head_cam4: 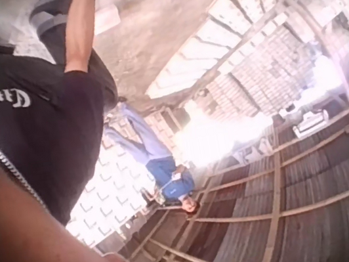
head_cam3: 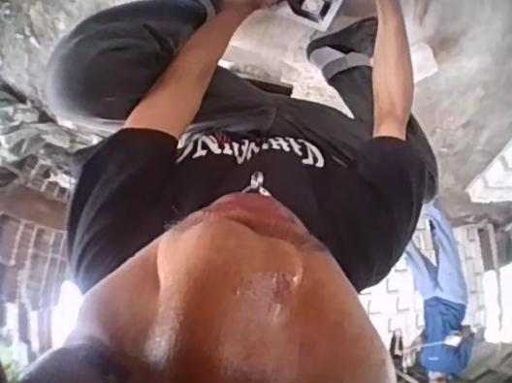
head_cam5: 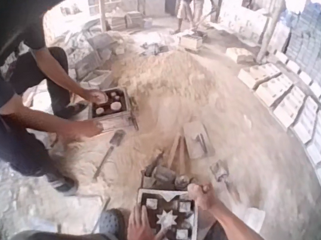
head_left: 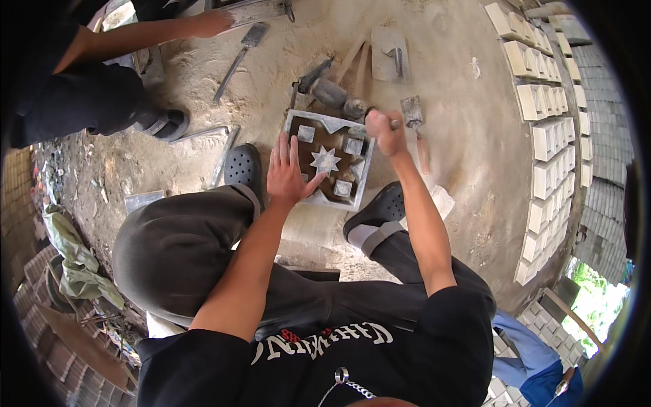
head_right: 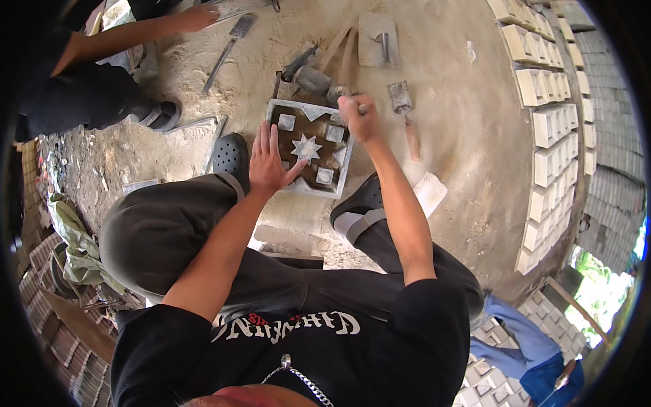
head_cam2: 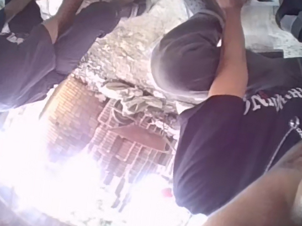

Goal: The person fills a star-shaped mold with cement and uses a tool to smooth and press the material into the mold.

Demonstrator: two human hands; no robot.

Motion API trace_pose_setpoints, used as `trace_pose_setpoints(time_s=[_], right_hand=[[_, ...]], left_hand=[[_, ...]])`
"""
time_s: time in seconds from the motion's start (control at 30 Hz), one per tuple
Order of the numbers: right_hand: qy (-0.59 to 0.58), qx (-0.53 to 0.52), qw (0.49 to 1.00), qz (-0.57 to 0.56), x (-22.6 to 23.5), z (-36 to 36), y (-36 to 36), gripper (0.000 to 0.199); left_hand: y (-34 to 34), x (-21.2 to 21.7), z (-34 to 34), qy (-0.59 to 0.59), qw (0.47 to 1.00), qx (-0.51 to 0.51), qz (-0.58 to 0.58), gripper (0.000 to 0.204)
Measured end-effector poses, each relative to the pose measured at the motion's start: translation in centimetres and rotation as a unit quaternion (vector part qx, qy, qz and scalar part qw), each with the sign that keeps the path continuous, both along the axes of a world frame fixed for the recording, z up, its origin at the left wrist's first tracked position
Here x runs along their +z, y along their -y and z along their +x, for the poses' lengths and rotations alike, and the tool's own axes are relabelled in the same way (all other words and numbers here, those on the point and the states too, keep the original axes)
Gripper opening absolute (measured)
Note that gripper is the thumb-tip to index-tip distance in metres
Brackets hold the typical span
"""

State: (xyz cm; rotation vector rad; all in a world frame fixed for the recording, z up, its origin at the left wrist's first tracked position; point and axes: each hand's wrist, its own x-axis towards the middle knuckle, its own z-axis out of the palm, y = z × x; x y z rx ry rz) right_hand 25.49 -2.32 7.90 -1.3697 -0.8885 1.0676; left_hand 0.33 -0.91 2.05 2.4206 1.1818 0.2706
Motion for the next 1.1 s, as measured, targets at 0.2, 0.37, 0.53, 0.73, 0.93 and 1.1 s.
trace_pose_setpoints(time_s=[0.2, 0.37, 0.53, 0.73, 0.93, 1.1], right_hand=[[-0.103, -0.033, 0.994, -0.001, -1.6, 0.8, 0.8, 0.042], [-0.039, -0.035, 0.997, 0.055, -2.0, 0.7, -0.1, 0.041], [0.014, -0.017, 1.000, 0.001, -1.1, 0.1, -0.1, 0.039], [0.037, 0.024, 0.999, 0.029, -2.6, -0.6, 0.6, 0.037], [0.049, 0.096, 0.994, -0.021, 0.2, -1.4, -1.9, 0.033], [0.065, 0.109, 0.992, 0.024, -3.8, -1.5, -0.9, 0.034]], left_hand=[[0.1, -0.1, 0.4, 0.022, 1.000, -0.003, -0.011, 0.105], [-0.4, 0.0, 0.7, 0.029, 1.000, -0.002, 0.003, 0.105], [-0.4, -0.3, 0.6, 0.044, 0.999, 0.005, 0.012, 0.104], [0.0, 0.2, 0.5, 0.046, 0.999, 0.000, 0.010, 0.103], [-0.7, -0.1, 0.3, 0.038, 0.999, 0.008, 0.017, 0.104], [-0.2, 0.1, 0.4, 0.032, 0.999, 0.004, -0.005, 0.105]])
